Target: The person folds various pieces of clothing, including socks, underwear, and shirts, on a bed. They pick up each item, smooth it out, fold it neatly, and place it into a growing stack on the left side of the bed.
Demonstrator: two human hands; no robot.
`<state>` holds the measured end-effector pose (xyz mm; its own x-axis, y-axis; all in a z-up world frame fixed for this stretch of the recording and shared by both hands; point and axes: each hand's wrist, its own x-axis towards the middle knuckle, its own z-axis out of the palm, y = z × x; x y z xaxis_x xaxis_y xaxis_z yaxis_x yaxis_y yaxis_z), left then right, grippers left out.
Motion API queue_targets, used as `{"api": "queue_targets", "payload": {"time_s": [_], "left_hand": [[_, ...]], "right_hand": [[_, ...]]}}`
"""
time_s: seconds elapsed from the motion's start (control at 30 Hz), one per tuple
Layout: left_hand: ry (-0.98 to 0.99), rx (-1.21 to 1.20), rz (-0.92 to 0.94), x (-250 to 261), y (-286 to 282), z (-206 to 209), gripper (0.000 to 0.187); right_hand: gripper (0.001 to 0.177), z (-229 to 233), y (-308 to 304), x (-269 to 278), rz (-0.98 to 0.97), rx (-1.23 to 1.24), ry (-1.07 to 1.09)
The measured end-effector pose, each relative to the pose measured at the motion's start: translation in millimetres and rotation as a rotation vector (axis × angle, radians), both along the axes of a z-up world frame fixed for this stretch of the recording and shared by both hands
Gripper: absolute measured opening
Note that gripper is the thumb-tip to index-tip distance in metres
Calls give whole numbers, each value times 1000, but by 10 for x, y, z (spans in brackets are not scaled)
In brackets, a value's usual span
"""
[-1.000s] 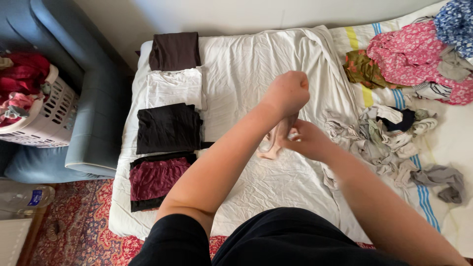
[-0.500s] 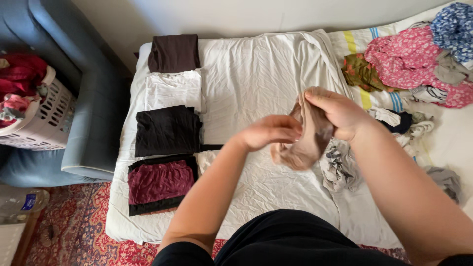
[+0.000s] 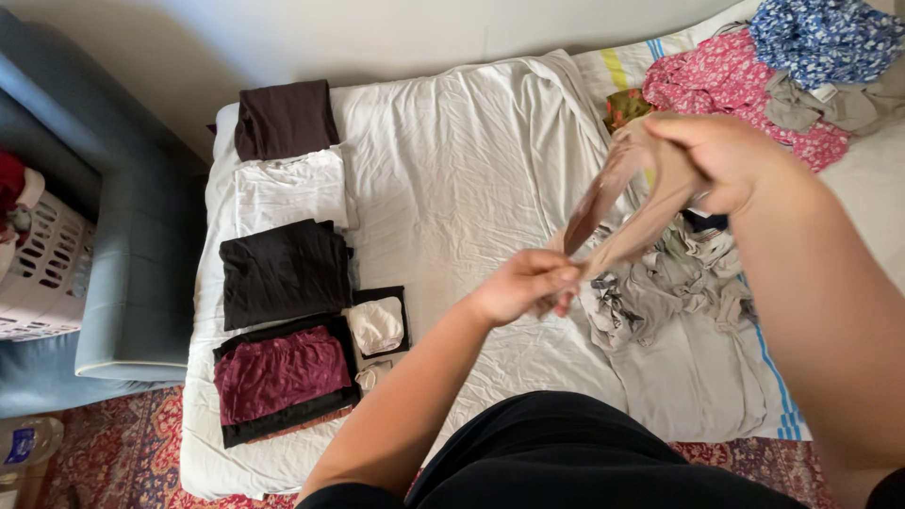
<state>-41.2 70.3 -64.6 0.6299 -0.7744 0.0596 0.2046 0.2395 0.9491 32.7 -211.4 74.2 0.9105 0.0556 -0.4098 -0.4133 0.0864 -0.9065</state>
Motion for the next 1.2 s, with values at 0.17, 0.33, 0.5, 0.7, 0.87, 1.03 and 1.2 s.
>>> {"api": "queue_targets", "payload": {"time_s": [0.17, 0.33, 0.5, 0.7, 0.87, 1.03, 1.2], "left_hand": [[9, 6, 135, -2, 275, -102, 21], [33, 80, 106, 30, 452, -105, 20], [-54, 173, 92, 24, 314, -96, 12], [44, 191, 23, 55, -13, 6, 11], [-27, 196, -36, 12, -172, 150, 10], [321, 87, 148, 97, -633, 179, 11], [90, -106, 511, 473, -982, 102, 8]], "right_hand": [[30, -176, -863, 179, -66, 32, 78], [27, -470, -1595, 296, -117, 102, 84], [30, -595, -1287, 205, -38, 19, 136], [28, -283, -948, 248, 188, 79, 51], [20, -86, -1048, 595, -70, 181, 52], [42, -298, -725, 524, 385, 110, -38], [42, -721, -225, 89, 330, -638, -53]]}}
